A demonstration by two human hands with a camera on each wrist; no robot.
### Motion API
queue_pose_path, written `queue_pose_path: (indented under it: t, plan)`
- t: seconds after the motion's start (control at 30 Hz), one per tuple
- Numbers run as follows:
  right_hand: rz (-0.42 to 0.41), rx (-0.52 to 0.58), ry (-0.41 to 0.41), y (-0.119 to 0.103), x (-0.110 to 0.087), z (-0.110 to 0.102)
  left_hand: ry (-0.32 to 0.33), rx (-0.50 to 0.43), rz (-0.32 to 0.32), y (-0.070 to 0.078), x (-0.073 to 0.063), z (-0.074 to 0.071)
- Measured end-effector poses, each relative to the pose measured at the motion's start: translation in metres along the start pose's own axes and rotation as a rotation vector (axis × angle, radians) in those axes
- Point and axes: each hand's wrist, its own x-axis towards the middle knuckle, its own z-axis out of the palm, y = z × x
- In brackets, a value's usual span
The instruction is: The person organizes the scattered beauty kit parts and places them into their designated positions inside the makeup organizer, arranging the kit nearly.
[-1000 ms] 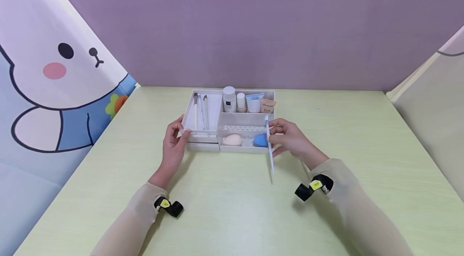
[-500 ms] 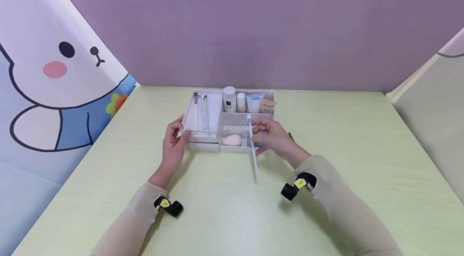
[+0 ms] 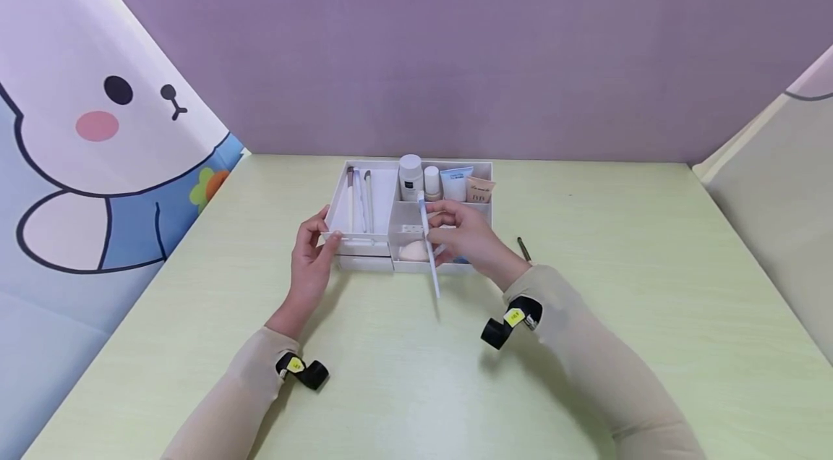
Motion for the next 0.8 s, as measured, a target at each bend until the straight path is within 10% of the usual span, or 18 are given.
queue_pose_path:
  t: [0.8]
  plan:
    - [-0.016, 0.199, 0.037, -0.023, 0.027, 0.034, -0.015, -0.012, -0.009, 0.000, -0.003, -0.006]
